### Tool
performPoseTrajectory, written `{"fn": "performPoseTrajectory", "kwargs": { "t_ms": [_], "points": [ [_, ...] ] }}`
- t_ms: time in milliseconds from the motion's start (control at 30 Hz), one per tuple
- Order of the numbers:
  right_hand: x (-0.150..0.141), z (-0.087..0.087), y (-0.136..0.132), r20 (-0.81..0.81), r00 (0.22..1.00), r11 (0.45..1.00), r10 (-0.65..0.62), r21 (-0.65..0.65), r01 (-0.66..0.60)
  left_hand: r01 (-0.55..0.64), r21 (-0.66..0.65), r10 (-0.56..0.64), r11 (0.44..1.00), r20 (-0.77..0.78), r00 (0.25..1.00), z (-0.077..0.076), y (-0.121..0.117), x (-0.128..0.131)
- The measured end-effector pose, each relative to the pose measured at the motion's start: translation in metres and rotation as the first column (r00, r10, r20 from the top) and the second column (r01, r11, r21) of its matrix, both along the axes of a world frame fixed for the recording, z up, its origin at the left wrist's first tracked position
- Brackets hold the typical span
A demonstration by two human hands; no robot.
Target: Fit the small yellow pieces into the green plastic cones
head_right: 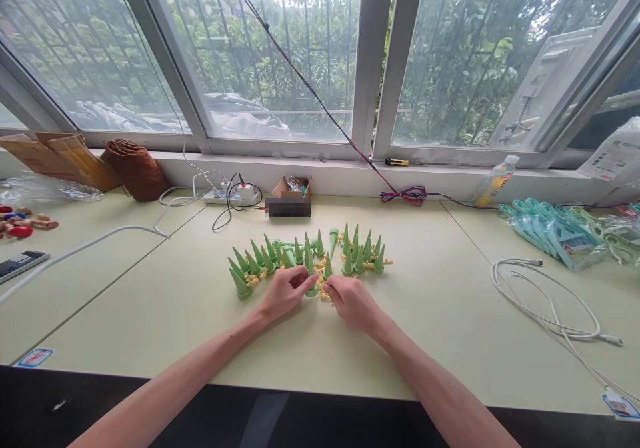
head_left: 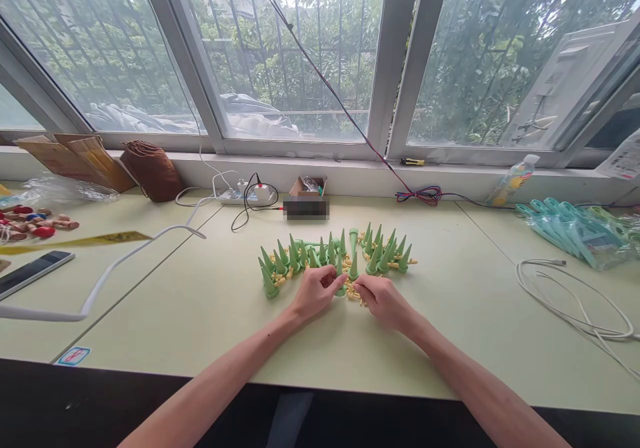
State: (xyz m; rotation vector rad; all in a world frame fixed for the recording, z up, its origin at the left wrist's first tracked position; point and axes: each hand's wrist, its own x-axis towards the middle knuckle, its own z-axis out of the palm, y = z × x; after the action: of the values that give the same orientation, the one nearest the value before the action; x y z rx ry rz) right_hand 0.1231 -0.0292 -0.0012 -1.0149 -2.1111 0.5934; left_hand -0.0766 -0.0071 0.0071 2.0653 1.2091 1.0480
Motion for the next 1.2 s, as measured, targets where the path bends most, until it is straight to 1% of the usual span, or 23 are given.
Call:
{"fn": "performPoseTrajectory", "kwargs": {
  "t_ms": [267, 467, 667, 800, 1033, 1200],
  "points": [
    [-0.0001, 0.0009, -0.0006, 0.024, 1.0, 1.0, -0.003, -0.014, 0.003, -0.004, 0.021, 0.004, 1.0, 0.018, 1.0, -0.003, 0.0018, -0.0006],
    [0.0002, 0.0016, 0.0004, 0.043, 0.999, 1.0, -0.008, -0.022, 0.009, 0.015, 0.046, -0.016, 0.999, 0.031, 0.999, -0.0043, 0.003, -0.0014],
    [0.0001, 0.0019, -0.0001, 0.055, 0.998, 1.0, -0.027, -0.004, 0.027, 0.019, 0.054, -0.021, 0.998, 0.025, 0.999, -0.0039, 0.0024, -0.0018],
    [0.0004, 0.0025, -0.0015, 0.06, 0.997, 0.999, -0.038, -0.002, 0.038, 0.021, 0.079, -0.022, 0.997, 0.001, 1.0, -0.0032, 0.001, -0.0019],
    [0.0004, 0.0028, -0.0018, 0.049, 0.998, 0.999, -0.048, -0.005, 0.048, 0.029, 0.146, -0.016, 0.989, -0.088, 0.996, -0.0038, -0.0004, -0.0034],
    [0.0004, 0.0018, -0.0009, 0.023, 0.998, 0.998, -0.056, -0.025, 0.057, 0.019, 0.159, -0.008, 0.987, -0.071, 0.997, -0.0041, -0.0008, -0.0032]
  ]
}}
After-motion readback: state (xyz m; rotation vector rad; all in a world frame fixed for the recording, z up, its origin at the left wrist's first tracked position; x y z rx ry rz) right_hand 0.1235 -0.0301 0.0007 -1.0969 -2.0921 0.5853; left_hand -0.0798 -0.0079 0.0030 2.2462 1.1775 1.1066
